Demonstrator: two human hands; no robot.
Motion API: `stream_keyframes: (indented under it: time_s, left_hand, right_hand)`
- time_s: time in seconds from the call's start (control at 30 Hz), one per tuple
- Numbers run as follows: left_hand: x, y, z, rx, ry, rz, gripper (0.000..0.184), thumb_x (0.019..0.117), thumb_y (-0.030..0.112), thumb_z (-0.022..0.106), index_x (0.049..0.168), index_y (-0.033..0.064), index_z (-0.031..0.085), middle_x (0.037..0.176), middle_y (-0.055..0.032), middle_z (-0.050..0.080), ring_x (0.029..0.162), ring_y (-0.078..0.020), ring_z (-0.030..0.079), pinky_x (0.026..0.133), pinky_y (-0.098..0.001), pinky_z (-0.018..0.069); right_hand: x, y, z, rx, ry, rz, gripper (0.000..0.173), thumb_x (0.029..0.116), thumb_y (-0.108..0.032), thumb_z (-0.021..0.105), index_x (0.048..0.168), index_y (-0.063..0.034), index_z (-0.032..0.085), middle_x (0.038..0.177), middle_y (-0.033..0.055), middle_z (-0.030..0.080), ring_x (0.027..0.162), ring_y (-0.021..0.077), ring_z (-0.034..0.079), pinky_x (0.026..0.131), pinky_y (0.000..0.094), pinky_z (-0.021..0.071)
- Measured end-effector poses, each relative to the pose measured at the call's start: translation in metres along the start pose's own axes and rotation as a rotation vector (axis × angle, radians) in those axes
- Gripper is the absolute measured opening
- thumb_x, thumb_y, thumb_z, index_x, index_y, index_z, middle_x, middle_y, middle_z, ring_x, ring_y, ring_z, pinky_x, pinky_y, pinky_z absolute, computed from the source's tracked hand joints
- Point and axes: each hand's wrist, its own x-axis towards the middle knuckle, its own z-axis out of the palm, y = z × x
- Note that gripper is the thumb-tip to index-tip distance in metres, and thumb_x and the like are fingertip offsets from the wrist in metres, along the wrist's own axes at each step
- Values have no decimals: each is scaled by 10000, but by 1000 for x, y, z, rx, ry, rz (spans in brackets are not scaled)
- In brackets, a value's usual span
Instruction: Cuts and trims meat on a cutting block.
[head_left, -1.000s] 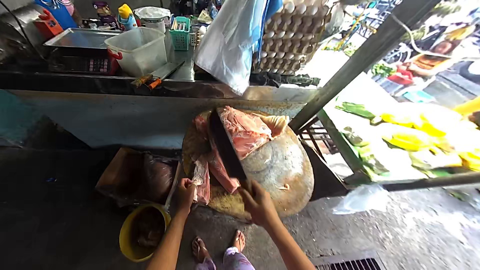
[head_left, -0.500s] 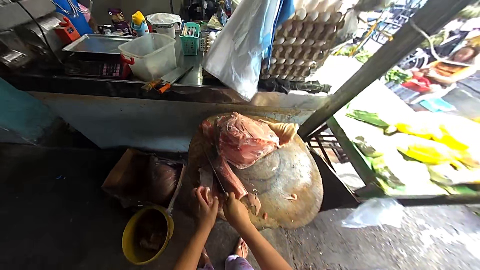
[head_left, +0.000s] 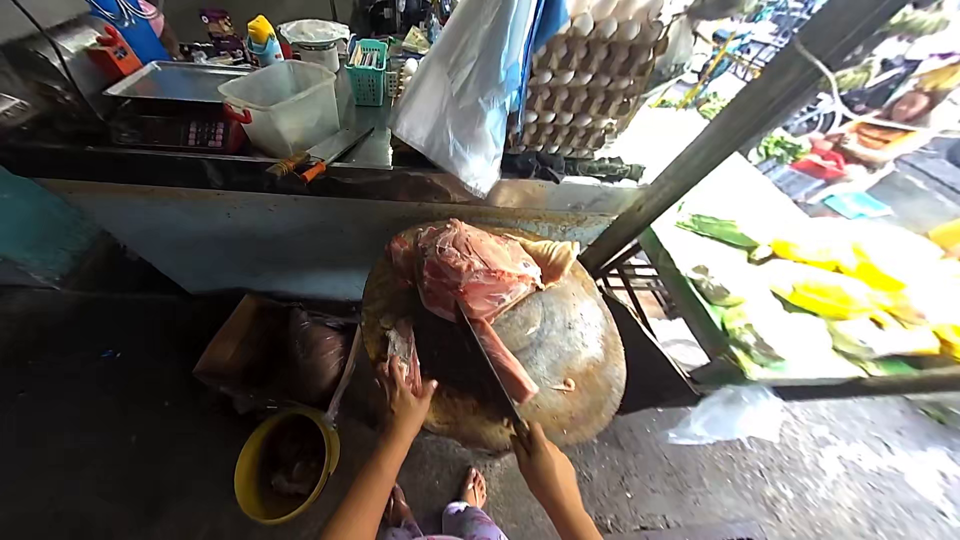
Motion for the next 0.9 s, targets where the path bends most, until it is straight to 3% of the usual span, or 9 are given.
stream_keyframes:
  time_s: [0.1, 0.2, 0.3, 0.4, 0.57, 0.67, 0.77, 0.83, 0.9]
  left_hand:
    - [1, 2, 15, 71, -54, -72, 938, 791, 241, 835, 1588, 124, 354, 1620, -312, 238, 1433, -503, 362, 1113, -558, 406]
    - [12, -1, -8, -226, -102, -58, 862, 743, 52, 823, 1510, 51, 431, 1489, -289, 444, 1342, -436, 482, 1081, -536, 445]
    - [25, -12, -42, -827, -299, -143, 675, 898, 4, 620, 1513, 33, 341, 1252, -234, 584, 918, -289, 646, 722, -435, 569]
    - [37, -22, -58, -1117, -443, -350, 487, 1074, 158, 423, 1545, 140, 298, 1154, -211, 613, 843, -290, 668, 704, -437, 583]
    - [37, -40, -39, -905, -326, -348, 606, 1040, 127, 590, 1566, 121, 290, 1409, -276, 493, 1060, -399, 665, 775, -525, 610]
    - [33, -43, -32, -679, -281, -272, 679, 954, 98, 713, 1534, 102, 361, 1424, -274, 505, 1038, -373, 694, 784, -491, 625]
    - [31, -41, -31, -590, -239, -228, 648, 940, 112, 732, 1499, 64, 408, 1380, -271, 550, 1007, -364, 705, 788, -491, 624]
    - [26, -40, -31, -585, -232, -218, 644, 938, 105, 735, 1489, 38, 408, 1369, -276, 556, 1002, -360, 705, 795, -484, 620]
    - [22, -37, -31, -608, -226, -217, 640, 936, 92, 736, 1480, 20, 405, 1366, -281, 553, 995, -359, 705, 793, -477, 619]
  right_hand:
    - [-3, 44, -4, -21, 40, -4, 402, 1054, -331, 573, 1346, -55, 572, 1030, 244, 729, 994, 448, 715, 862, 627, 537]
    - [3, 59, -11, -18, 18, -47, 406, 1054, -328, 580, 1351, -52, 564, 1004, 246, 724, 978, 446, 713, 864, 618, 533]
    - [0, 62, -7, 17, 6, -107, 423, 1042, -315, 597, 1352, -28, 574, 1002, 259, 720, 975, 457, 709, 869, 629, 526]
    - [-11, 50, -4, 113, -5, -195, 442, 1024, -305, 633, 1342, -1, 591, 966, 264, 712, 926, 451, 705, 852, 617, 528]
    - [-30, -22, -32, 425, 296, -706, 434, 968, -325, 632, 1212, 33, 652, 732, 117, 664, 588, 232, 638, 576, 445, 553]
    - [-49, -92, -97, 677, 559, -1164, 423, 1053, -432, 555, 1265, -70, 600, 817, 19, 666, 658, 49, 641, 609, 259, 589]
    - [-73, -162, -169, 914, 852, -1475, 244, 1078, -426, 512, 1189, -223, 588, 822, -64, 660, 656, 28, 636, 565, 241, 575]
    - [-79, -191, -188, 1022, 941, -1549, 194, 1084, -405, 503, 1174, -244, 564, 846, -104, 662, 655, 18, 640, 540, 230, 576]
    - [-65, -179, -148, 1032, 846, -1372, 191, 1087, -339, 518, 1125, -157, 560, 760, -83, 624, 599, 39, 615, 526, 265, 573]
